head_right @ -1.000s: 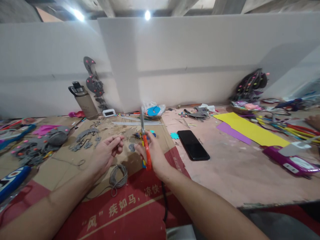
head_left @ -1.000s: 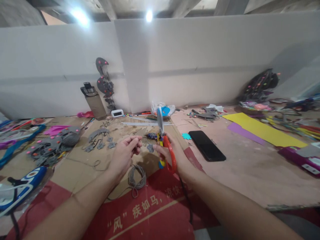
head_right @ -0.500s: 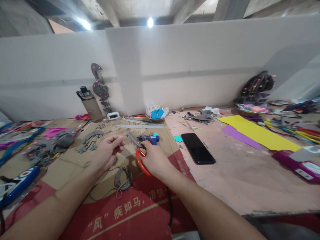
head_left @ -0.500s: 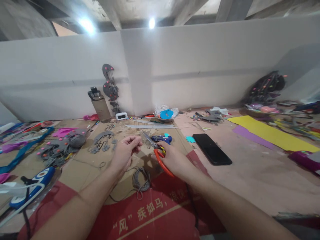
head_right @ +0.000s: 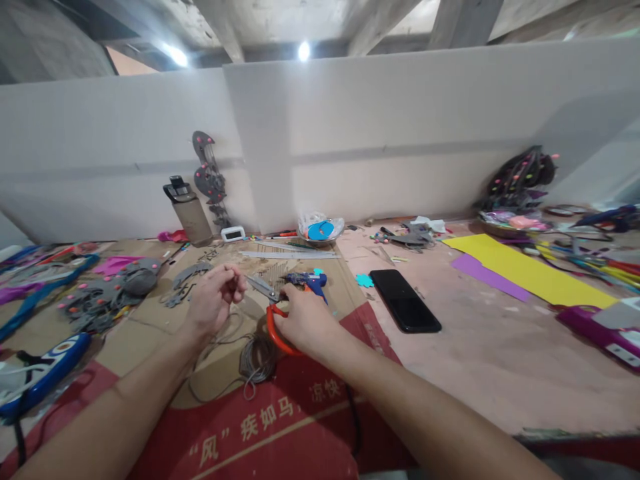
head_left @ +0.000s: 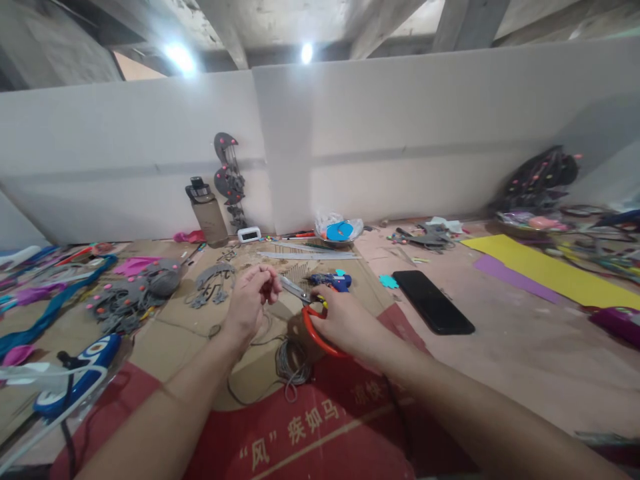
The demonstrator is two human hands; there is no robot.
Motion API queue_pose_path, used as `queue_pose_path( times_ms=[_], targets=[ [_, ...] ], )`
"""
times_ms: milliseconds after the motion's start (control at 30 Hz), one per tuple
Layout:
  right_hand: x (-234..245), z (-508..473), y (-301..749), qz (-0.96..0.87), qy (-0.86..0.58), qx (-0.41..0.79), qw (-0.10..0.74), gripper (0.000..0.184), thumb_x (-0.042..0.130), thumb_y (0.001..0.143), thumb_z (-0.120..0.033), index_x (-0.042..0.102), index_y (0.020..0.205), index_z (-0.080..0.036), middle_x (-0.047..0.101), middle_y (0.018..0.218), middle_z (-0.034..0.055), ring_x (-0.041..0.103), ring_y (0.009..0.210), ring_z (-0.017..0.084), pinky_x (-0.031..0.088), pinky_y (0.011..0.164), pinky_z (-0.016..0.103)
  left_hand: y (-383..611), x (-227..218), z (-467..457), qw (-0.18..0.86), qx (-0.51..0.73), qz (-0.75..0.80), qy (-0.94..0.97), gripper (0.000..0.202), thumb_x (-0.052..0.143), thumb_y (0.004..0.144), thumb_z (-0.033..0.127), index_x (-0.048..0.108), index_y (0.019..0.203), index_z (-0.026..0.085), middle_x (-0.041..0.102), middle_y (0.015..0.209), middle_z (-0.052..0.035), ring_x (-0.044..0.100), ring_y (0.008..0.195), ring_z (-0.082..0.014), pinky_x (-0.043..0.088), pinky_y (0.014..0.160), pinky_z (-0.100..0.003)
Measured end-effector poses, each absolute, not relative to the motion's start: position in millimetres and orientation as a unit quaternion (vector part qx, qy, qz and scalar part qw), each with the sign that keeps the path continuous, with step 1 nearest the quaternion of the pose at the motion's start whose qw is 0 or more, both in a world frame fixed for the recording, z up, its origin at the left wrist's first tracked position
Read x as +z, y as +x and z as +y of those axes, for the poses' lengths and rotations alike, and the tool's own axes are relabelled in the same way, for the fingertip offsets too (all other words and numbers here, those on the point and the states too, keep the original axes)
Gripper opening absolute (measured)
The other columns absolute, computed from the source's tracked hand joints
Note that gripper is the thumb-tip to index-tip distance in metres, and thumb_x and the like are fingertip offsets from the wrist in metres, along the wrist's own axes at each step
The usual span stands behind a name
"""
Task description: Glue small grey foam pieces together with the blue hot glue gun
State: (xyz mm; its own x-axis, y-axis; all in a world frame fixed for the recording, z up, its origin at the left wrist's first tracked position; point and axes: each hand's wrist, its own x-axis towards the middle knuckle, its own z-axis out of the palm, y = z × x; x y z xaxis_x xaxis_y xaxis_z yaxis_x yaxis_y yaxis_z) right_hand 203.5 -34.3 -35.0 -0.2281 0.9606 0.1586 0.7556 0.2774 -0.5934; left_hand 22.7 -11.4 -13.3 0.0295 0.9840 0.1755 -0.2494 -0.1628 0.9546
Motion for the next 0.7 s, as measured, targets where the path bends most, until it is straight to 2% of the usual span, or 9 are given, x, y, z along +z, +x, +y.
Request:
queue_pose_path(
  times_ms=[200,300,400,500,567,700],
  targets=[
    [-24.7,-29.0,189.0,-0.749,-0.568,0.212,0.268,0.029,0.054,0.078,-0.035,0.061,0.102,-0.02,0.07,0.089,0.0084,0.064,0.077,0.02,0.041,0.062,0.027,21.6,-11.2,-9.0,0.525,0.593,0.364,0.491,0.02,0.059,0.077,0.034,0.057,0.085,0.016,0.056,0.062,0.002,0.047,0.049,-0.0067,0.032,0.046,-0.019],
    [-19.7,-28.0,180.9,-0.746,-0.549,0.232,0.295,0.028,0.056,0.077,-0.036,0.062,0.101,-0.022,0.07,0.09,0.0074,0.064,0.079,0.022,0.043,0.064,0.029,19.6,-11.3,-8.2,0.516,0.606,0.367,0.482,0.019,0.055,0.079,0.034,0.051,0.07,0.017,0.055,0.058,0.0021,0.045,0.046,-0.0069,0.031,0.044,-0.019],
    [-9.1,-20.7,189.6,-0.724,-0.532,0.248,0.361,0.025,0.055,0.078,-0.034,0.062,0.101,-0.025,0.07,0.092,0.0044,0.064,0.08,0.021,0.044,0.066,0.029,17.2,-14.5,-5.4,0.495,0.61,0.393,0.478,0.03,0.052,0.08,0.037,0.042,0.06,0.018,0.05,0.051,0.0031,0.038,0.04,-0.006,0.026,0.04,-0.019],
    [4.6,-8.7,218.8,-0.687,-0.582,0.204,0.385,0.028,0.052,0.081,-0.033,0.059,0.107,-0.025,0.069,0.092,0.0049,0.063,0.076,0.02,0.043,0.064,0.029,17.9,-19.1,-2.1,0.472,0.589,0.425,0.5,0.036,0.053,0.08,0.044,0.045,0.058,0.017,0.048,0.05,0.003,0.036,0.039,-0.0056,0.023,0.039,-0.019],
    [9.2,-1.1,243.4,-0.671,-0.626,0.129,0.375,0.032,0.052,0.08,-0.03,0.058,0.111,-0.022,0.069,0.095,0.0072,0.062,0.08,0.021,0.042,0.068,0.029,20.4,-21.7,-1.5,0.462,0.556,0.447,0.527,0.035,0.057,0.077,0.046,0.051,0.059,0.017,0.051,0.052,0.0016,0.038,0.041,-0.0061,0.026,0.04,-0.02],
    [-3.4,8.0,283.0,-0.66,-0.692,0.033,0.29,0.039,0.053,0.079,-0.033,0.055,0.115,-0.017,0.067,0.094,0.0112,0.062,0.086,0.023,0.041,0.072,0.03,29.2,-25.7,-6.7,0.425,0.462,0.473,0.619,0.022,0.066,0.071,0.039,0.062,0.074,0.017,0.059,0.064,-0.0006,0.045,0.05,-0.009,0.033,0.047,-0.021]
  ],
)
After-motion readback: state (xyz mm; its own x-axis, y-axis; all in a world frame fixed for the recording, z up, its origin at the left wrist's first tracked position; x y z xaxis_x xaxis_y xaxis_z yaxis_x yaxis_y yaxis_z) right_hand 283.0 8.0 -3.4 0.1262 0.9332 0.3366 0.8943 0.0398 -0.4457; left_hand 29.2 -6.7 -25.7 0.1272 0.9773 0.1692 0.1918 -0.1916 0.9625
